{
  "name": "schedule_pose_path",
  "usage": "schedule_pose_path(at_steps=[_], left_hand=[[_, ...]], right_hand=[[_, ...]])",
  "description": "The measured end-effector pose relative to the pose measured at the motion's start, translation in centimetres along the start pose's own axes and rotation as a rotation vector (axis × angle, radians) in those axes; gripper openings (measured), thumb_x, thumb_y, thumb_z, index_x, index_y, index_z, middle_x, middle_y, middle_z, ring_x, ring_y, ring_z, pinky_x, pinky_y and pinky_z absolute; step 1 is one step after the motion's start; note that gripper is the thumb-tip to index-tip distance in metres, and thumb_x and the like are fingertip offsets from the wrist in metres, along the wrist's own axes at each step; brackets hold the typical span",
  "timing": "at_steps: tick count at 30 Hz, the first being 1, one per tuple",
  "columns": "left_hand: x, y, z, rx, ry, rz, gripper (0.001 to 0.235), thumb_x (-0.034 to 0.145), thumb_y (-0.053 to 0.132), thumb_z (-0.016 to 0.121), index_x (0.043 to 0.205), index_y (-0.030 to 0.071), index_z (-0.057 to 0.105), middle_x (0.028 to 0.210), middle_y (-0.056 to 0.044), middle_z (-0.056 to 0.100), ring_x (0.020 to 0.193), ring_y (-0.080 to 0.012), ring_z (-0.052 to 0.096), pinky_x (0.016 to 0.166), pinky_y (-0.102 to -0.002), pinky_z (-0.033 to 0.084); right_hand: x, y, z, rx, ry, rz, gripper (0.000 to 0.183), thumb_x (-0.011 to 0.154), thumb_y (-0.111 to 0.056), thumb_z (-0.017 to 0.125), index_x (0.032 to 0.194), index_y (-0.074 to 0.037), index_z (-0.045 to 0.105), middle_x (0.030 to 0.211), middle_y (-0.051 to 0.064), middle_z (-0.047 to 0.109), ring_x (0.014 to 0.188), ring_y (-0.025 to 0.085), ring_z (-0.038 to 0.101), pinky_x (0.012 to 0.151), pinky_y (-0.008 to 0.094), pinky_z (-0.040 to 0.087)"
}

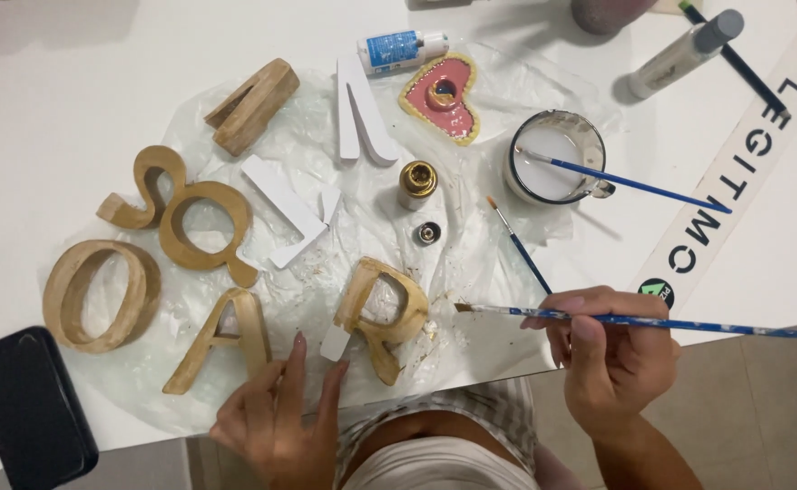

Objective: The person paints a wooden letter 'R' with gold paint using a brush. They dip the brush into a paint container and apply the paint to the letter's surface, turning it to cover different sides.

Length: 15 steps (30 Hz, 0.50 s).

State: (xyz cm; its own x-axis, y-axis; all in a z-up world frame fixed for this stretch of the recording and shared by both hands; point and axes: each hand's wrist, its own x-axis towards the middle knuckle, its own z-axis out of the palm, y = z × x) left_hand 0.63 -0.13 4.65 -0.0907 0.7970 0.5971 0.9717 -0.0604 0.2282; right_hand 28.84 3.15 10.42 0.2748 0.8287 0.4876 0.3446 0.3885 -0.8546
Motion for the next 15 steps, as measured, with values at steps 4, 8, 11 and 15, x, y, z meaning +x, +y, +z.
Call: schedule_pose_path(at_steps=[4, 8, 11, 15], left_hand=[[-0.1, 0.6, -0.1, 0.053, -0.035, -0.005, 0.043, 0.089, 0.051, 0.095, 0.123, 0.026, 0.087, 0.112, 0.003, 0.071, 0.108, -0.0227, 0.056, 0.102, -0.041, 0.036], [-0.6, 1.0, -0.1, -0.015, -0.047, -0.029, 0.038, 0.09, 0.041, 0.096, 0.123, 0.027, 0.085, 0.115, 0.003, 0.071, 0.11, -0.0236, 0.055, 0.105, -0.042, 0.034], [-0.4, 1.3, -1.0, -0.055, -0.05, -0.069, 0.032, 0.089, 0.034, 0.098, 0.118, 0.028, 0.086, 0.115, 0.005, 0.073, 0.11, -0.024, 0.06, 0.101, -0.044, 0.035], [1.8, 2.2, -3.4, -0.196, -0.023, -0.18, 0.044, 0.085, 0.01, 0.102, 0.124, 0.019, 0.084, 0.117, 0.005, 0.08, 0.107, -0.0226, 0.065, 0.106, -0.044, 0.043]], right_hand=[[-1.5, 1.1, -0.9, 0.003, 0.034, 0.034, 0.014, 0.115, -0.01, 0.047, 0.109, 0.002, 0.05, 0.084, 0.024, 0.069, 0.055, 0.021, 0.074, 0.04, 0.02, 0.041], [-2.4, 1.5, -1.9, 0.052, 0.08, 0.088, 0.018, 0.116, -0.015, 0.049, 0.108, 0.0, 0.051, 0.084, 0.021, 0.066, 0.055, 0.021, 0.07, 0.04, 0.021, 0.037], [-3.0, 1.5, -2.9, 0.059, 0.107, 0.116, 0.019, 0.117, -0.016, 0.048, 0.108, 0.001, 0.052, 0.084, 0.022, 0.067, 0.052, 0.018, 0.066, 0.04, 0.021, 0.037], [-3.6, 1.2, -4.0, 0.173, 0.162, 0.2, 0.018, 0.119, -0.02, 0.049, 0.11, -0.005, 0.053, 0.082, 0.019, 0.067, 0.04, 0.011, 0.037, 0.041, 0.02, 0.032]])
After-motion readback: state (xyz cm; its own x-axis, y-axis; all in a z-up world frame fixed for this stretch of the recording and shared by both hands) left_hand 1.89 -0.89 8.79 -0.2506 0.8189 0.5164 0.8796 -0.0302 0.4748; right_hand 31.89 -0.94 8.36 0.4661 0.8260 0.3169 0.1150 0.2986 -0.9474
